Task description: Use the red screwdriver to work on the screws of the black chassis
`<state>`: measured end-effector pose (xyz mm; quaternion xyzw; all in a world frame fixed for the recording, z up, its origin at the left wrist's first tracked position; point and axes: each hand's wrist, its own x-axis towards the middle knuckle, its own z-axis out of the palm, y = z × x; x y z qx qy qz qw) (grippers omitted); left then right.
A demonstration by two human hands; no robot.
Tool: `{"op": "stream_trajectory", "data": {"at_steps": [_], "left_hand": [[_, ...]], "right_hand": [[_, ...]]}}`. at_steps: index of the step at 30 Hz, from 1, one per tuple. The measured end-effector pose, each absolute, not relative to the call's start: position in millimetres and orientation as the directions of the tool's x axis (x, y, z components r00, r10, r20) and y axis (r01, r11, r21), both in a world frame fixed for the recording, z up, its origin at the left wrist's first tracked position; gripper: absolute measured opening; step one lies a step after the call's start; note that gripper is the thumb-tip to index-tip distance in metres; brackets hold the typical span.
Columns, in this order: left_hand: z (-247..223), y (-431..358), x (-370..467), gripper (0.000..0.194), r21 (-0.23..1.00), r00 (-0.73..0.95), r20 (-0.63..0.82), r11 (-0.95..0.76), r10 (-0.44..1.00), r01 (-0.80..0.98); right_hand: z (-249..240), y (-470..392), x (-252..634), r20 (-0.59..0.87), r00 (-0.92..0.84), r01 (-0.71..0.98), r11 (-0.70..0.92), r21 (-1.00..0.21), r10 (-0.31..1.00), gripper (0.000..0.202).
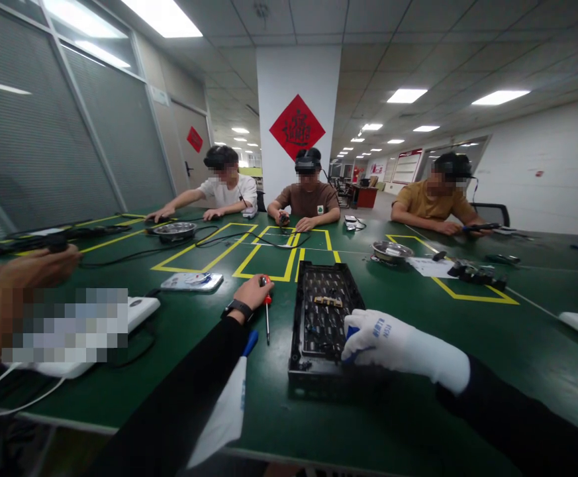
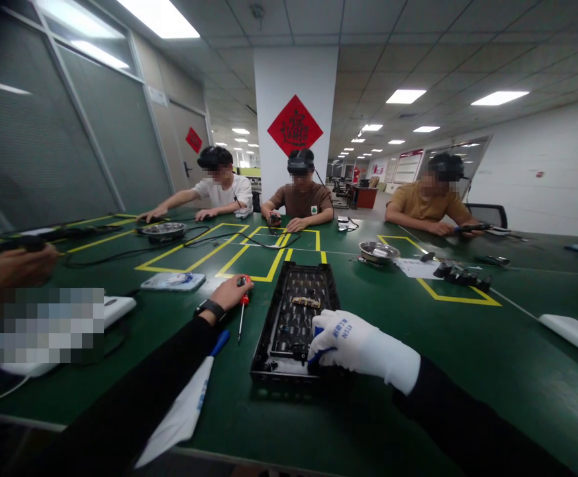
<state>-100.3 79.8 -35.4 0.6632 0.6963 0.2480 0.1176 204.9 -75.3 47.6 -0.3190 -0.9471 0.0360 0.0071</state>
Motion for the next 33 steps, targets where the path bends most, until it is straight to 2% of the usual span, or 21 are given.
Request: {"op": "stream_trajectory", "data": {"at_steps": [4,9,11,14,17,19,21,24,26,33], "left_hand": [[-36,80,-100,0.051,0.507,-0.093,0.171,-0.007,0.981,0.862],[-36,81,-100,0.051,0.513,-0.100,0.180,-0.006,0.979,0.859],[-36,80,-100,0.050,0.515,-0.099,0.177,-0.006,0.979,0.857],[-35,79,-100,0.050,0.515,-0.096,0.174,-0.007,0.980,0.857],[-35,79,-100,0.049,0.513,-0.093,0.181,-0.014,0.979,0.858],[-36,79,-100,0.048,0.511,-0.095,0.187,-0.014,0.978,0.859],[-37,80,-100,0.048,0.507,-0.099,0.186,-0.010,0.978,0.862],[-38,81,-101,0.049,0.498,-0.099,0.181,-0.004,0.978,0.867],[-37,81,-101,0.049,0.495,-0.094,0.180,-0.007,0.979,0.869],[-34,80,-100,0.052,0.485,-0.088,0.164,-0.003,0.982,0.874]], "right_hand": [[51,-73,203,-0.028,-0.810,0.586,0.807,-0.076,0.585,0.017],[55,-71,194,-0.033,-0.880,0.472,0.880,0.050,0.474,0.012],[53,-72,194,-0.035,-0.894,0.445,0.893,0.062,0.448,0.013],[45,-76,199,0.050,-0.876,0.479,0.877,-0.039,0.480,0.015],[37,-73,206,0.169,-0.796,0.527,0.803,-0.278,0.581,0.017],[33,-64,209,0.232,-0.688,0.584,0.714,-0.386,0.688,0.019],[30,-51,209,0.268,-0.567,0.676,0.626,-0.389,0.779,0.021],[26,-28,205,0.231,-0.480,0.796,0.531,-0.290,0.846,0.025],[23,-16,202,0.218,-0.443,0.830,0.490,-0.266,0.869,0.028],[5,-6,195,0.420,-0.174,0.838,0.358,-0.411,0.891,0.028]]}}
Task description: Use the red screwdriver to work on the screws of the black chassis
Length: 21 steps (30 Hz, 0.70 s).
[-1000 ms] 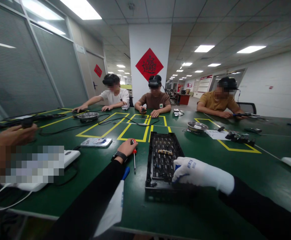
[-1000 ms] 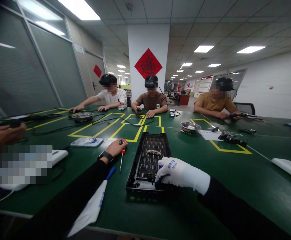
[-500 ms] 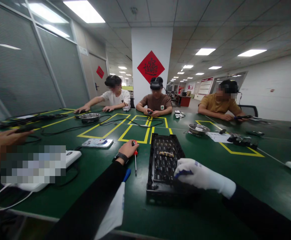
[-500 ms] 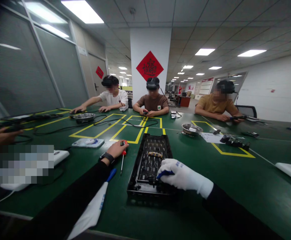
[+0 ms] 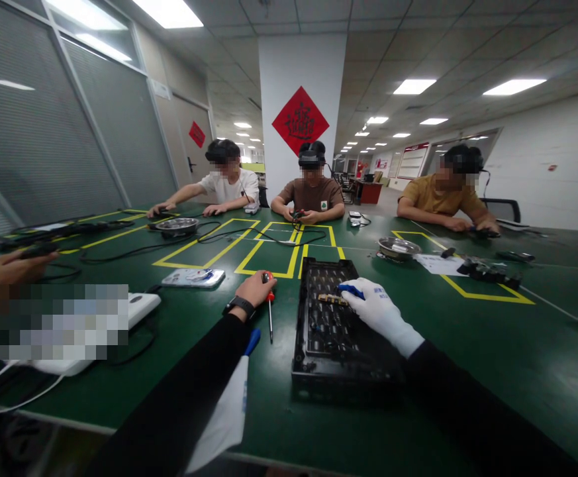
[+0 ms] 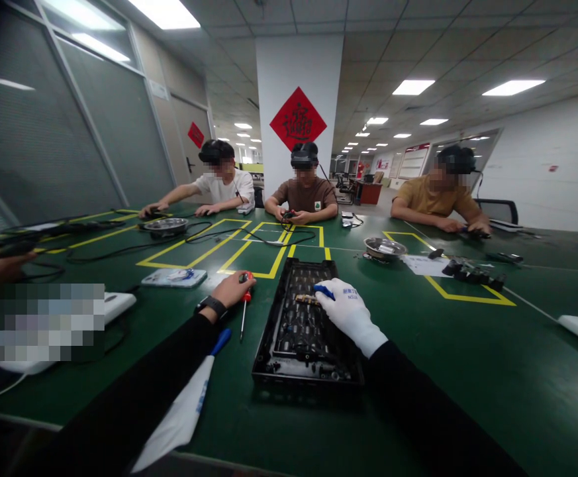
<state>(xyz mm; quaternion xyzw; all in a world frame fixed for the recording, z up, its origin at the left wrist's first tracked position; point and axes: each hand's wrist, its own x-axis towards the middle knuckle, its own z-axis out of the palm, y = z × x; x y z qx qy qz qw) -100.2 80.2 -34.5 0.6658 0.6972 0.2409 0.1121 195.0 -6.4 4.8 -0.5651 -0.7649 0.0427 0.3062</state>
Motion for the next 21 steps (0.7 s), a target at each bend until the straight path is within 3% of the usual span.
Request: {"op": "stream_trajectory", "data": {"at_steps": [7,13,17,21], "left_hand": [[-34,79,-99,0.064,0.480,-0.097,0.203,-0.012,0.974,0.877],[-23,73,-90,0.044,0.429,-0.158,0.336,-0.002,0.929,0.903],[-15,67,-73,0.030,0.437,-0.144,0.440,-0.071,0.886,0.897],[1,65,-58,0.029,0.383,-0.054,0.481,-0.154,0.875,0.911]], "right_hand": [[-2,-7,198,0.443,-0.199,0.863,0.370,-0.343,0.874,0.032],[12,3,190,0.321,-0.251,0.936,0.313,-0.158,0.913,0.044],[14,18,181,0.271,-0.317,0.937,0.344,-0.057,0.909,0.036],[16,27,177,0.240,-0.304,0.939,0.333,-0.090,0.922,0.019]]}}
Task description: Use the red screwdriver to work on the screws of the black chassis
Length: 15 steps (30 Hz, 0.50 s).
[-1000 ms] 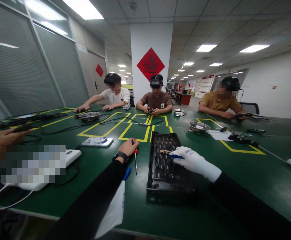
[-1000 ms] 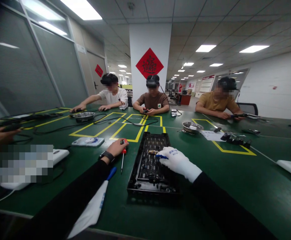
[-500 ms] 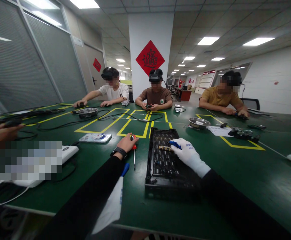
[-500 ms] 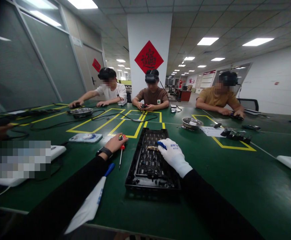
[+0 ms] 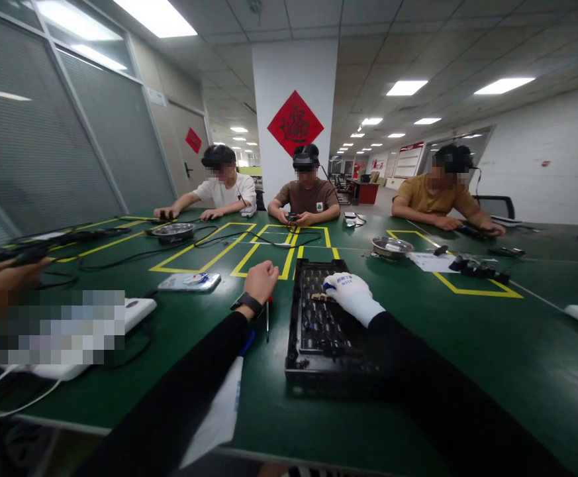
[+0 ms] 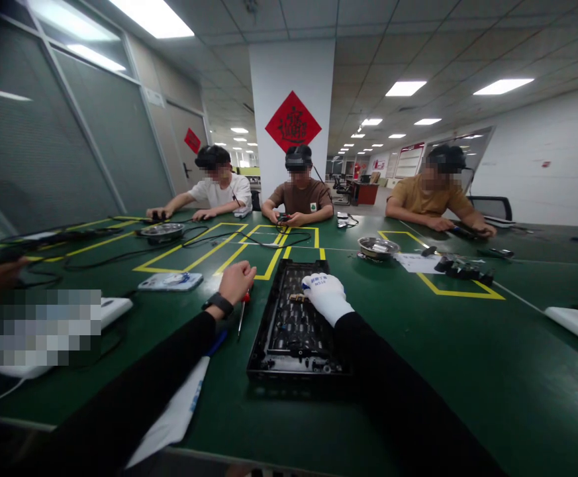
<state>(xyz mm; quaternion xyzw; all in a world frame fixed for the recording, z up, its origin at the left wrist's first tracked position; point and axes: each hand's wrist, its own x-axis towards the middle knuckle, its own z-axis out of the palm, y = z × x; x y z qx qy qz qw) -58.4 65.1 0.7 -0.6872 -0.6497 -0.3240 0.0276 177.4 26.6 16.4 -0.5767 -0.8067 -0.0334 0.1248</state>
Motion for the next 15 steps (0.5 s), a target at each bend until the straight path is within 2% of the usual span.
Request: {"op": "stream_trajectory", "data": {"at_steps": [4,6,10,13,15], "left_hand": [[24,68,-52,0.046,0.358,0.009,0.405,-0.167,0.914,0.919],[29,63,-49,0.053,0.365,0.053,0.338,-0.183,0.940,0.913],[16,33,-32,0.060,0.340,0.066,0.240,-0.148,0.969,0.929],[1,10,-19,0.057,0.300,0.040,0.276,-0.126,0.960,0.945],[-6,3,-16,0.052,0.262,0.051,0.289,-0.131,0.956,0.956]], "right_hand": [[22,20,184,0.282,-0.252,0.944,0.299,-0.137,0.926,0.019],[24,12,186,0.342,-0.255,0.919,0.337,-0.205,0.904,0.020],[26,-12,184,0.453,-0.315,0.718,0.522,-0.462,0.834,0.018],[26,-33,180,0.365,-0.416,0.528,0.547,-0.649,0.833,0.018],[27,-47,178,0.317,-0.463,0.440,0.525,-0.729,0.828,0.017]]}}
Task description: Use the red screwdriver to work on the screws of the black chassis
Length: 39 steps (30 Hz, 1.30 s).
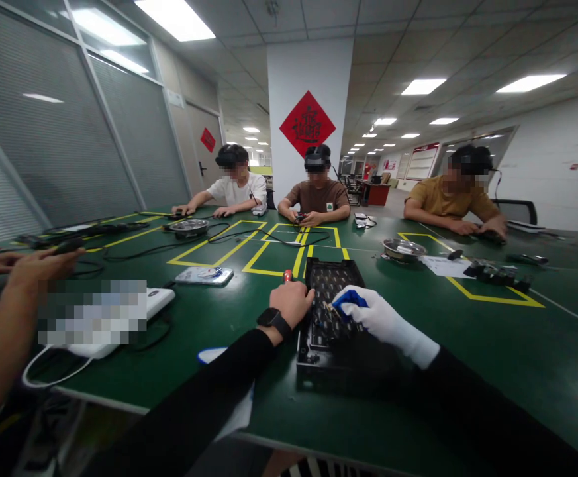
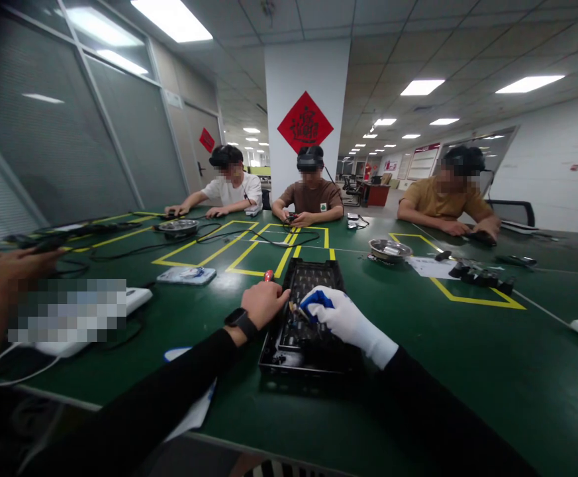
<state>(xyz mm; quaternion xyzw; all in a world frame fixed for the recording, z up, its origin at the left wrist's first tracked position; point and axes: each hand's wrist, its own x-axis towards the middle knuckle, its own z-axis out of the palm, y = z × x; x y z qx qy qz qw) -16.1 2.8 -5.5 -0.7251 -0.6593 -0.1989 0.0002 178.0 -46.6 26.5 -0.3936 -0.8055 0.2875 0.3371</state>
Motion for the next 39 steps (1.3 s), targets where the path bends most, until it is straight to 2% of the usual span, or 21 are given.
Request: {"op": "stream_trajectory", "data": {"at_steps": [3,9,12,15,17,20,25,27,29,39], "left_hand": [[-10,4,-22,0.049,0.217,0.072,0.287,-0.138,0.955,0.966],[-14,14,-27,0.048,0.243,0.075,0.239,-0.134,0.968,0.961],[-15,16,-25,0.046,0.253,0.075,0.234,-0.135,0.969,0.958],[-16,19,-25,0.048,0.250,0.083,0.239,-0.144,0.968,0.957],[-17,22,-26,0.048,0.242,0.089,0.246,-0.150,0.965,0.959],[-18,26,-27,0.048,0.234,0.098,0.244,-0.157,0.965,0.960],[-19,26,-26,0.047,0.246,0.085,0.234,-0.144,0.968,0.959],[-17,26,-25,0.047,0.261,0.074,0.226,-0.134,0.971,0.956],[-16,25,-25,0.046,0.272,0.066,0.225,-0.127,0.972,0.954],[-14,22,-27,0.050,0.222,0.077,0.221,-0.127,0.972,0.967]], "right_hand": [[27,-61,176,0.350,-0.508,0.419,0.580,-0.698,0.787,0.014],[23,-65,176,0.503,-0.543,0.469,0.739,-0.484,0.673,0.013],[22,-62,178,0.538,-0.585,0.535,0.787,-0.306,0.607,0.014],[21,-59,181,0.470,-0.709,0.560,0.825,-0.079,0.526,0.017],[22,-59,183,0.429,-0.758,0.545,0.839,0.002,0.491,0.019],[24,-62,182,0.423,-0.743,0.563,0.826,-0.023,0.518,0.018],[25,-70,174,0.451,-0.662,0.571,0.792,-0.215,0.599,0.014],[26,-72,172,0.456,-0.648,0.564,0.787,-0.252,0.610,0.014],[27,-72,171,0.452,-0.663,0.561,0.796,-0.228,0.597,0.015],[28,-70,171,0.357,-0.769,0.579,0.814,0.039,0.530,0.014]]}}
